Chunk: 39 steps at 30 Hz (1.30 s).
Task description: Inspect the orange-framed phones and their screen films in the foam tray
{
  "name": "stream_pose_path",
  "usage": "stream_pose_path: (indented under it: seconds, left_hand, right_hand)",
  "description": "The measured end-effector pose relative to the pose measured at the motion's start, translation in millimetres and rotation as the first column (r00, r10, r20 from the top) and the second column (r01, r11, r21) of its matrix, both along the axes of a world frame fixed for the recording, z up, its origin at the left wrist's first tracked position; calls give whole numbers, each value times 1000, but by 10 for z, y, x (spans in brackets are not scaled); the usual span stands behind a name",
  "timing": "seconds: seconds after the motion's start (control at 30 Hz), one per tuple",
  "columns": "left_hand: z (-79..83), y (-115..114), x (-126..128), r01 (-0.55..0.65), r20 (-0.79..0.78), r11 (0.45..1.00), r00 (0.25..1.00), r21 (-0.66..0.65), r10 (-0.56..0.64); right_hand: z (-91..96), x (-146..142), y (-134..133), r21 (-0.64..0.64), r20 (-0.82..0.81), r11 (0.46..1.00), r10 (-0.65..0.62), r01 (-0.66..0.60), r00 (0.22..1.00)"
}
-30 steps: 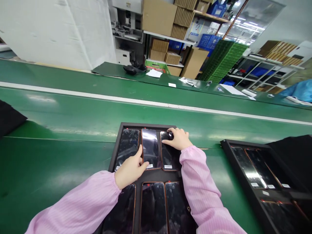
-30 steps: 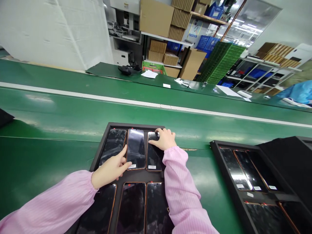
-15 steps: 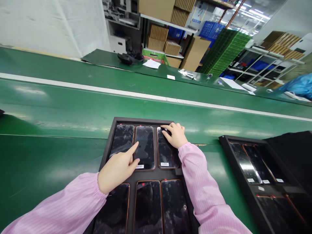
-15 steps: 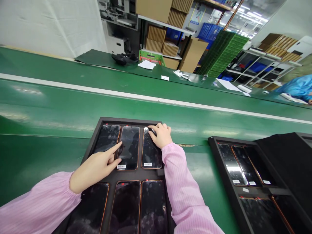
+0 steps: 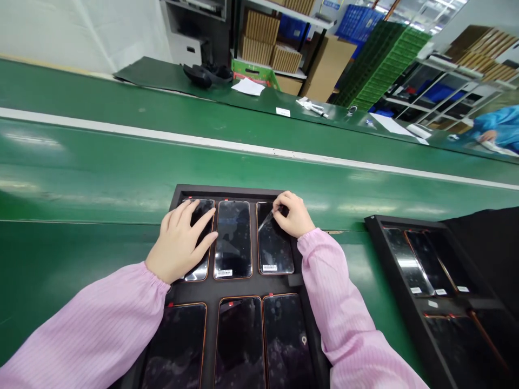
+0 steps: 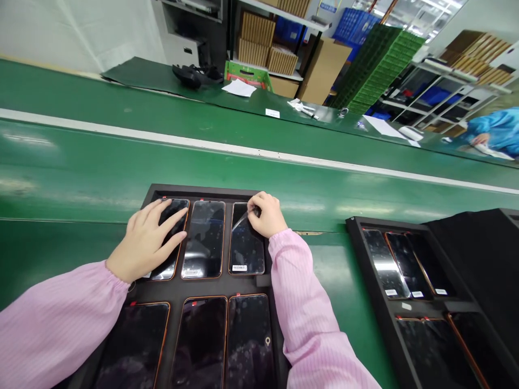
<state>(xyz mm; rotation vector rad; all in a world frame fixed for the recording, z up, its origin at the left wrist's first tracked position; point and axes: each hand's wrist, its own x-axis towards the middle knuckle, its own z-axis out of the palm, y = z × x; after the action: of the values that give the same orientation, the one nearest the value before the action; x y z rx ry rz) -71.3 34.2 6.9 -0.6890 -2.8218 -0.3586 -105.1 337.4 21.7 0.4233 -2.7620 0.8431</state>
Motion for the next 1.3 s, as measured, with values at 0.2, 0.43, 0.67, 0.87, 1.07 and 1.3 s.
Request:
stream_pose_path:
  seconds: [0.2,0.43,0.67,0.87,1.07,1.3]
  left_hand:
    - [-7,34,34,14,8,1000,1000,-26,-13]
    - [6,32,29,46,12,997,999,-65,-46]
    - [-27,26,29,46,-23,996,999,-70,-48]
    - [-32,20,32,52,-11,997,999,-61,-53]
    - [-27,18,37,50,-19,995,998,-82,-52]
    - [-64,-7,28,58,-15,997,998,-47,-59]
  right_hand:
    - [33,-10,267,-446,89,895,44,0,995]
    - [87,14,226,-458,121,889,61,1,991]
    - [115,42,143,-212,25,976,59,-52,998]
    - [210,107,19,-151,-19,985,78,-80,997]
    - [265,166,-83,-364,138,925,169,-109,976]
    - [339,13,-37,-47,280,996,83,-73,956]
